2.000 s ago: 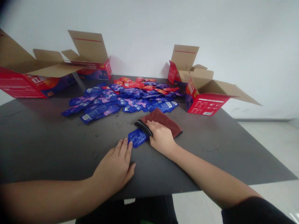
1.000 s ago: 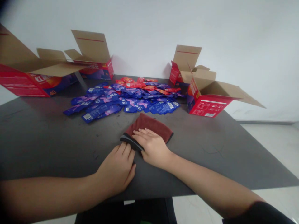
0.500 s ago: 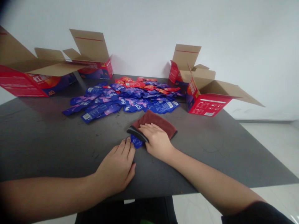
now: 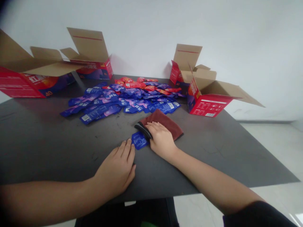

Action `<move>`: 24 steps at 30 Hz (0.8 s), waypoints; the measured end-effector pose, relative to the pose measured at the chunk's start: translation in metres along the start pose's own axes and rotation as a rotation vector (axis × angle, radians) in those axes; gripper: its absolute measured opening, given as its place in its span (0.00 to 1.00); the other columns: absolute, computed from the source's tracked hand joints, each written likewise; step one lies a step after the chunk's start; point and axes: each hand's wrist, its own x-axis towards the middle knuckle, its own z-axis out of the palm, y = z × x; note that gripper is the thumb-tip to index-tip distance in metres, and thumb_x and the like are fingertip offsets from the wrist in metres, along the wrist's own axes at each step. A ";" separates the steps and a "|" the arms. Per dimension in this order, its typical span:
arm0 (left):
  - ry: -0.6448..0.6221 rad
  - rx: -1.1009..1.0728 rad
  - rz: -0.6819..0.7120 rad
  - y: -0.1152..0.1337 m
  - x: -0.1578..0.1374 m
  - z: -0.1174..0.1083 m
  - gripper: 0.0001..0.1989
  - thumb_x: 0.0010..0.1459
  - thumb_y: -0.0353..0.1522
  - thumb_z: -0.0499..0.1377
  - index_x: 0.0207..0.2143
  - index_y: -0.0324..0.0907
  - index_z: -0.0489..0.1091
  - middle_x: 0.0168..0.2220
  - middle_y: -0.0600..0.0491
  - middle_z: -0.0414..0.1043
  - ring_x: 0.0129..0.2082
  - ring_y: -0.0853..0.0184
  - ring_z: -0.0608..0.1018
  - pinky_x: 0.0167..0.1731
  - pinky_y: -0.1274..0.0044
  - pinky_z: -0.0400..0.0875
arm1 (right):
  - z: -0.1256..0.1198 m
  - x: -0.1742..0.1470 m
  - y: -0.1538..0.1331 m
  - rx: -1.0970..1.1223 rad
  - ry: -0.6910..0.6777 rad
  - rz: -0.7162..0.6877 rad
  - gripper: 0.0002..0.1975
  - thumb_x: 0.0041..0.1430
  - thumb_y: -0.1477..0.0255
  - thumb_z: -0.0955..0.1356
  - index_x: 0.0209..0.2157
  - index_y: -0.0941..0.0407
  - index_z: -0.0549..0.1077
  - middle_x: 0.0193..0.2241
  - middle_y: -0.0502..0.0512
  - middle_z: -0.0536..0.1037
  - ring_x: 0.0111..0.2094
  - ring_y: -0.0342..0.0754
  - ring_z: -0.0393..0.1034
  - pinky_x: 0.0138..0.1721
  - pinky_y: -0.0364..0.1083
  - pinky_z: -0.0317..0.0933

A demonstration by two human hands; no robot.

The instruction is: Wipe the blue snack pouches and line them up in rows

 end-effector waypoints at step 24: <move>-0.065 0.019 -0.040 0.002 0.000 -0.005 0.30 0.59 0.36 0.48 0.57 0.22 0.61 0.56 0.23 0.60 0.55 0.40 0.67 0.48 0.59 0.64 | 0.003 -0.003 -0.004 0.022 -0.014 -0.043 0.27 0.51 0.82 0.61 0.54 0.58 0.69 0.55 0.56 0.71 0.58 0.52 0.61 0.61 0.54 0.53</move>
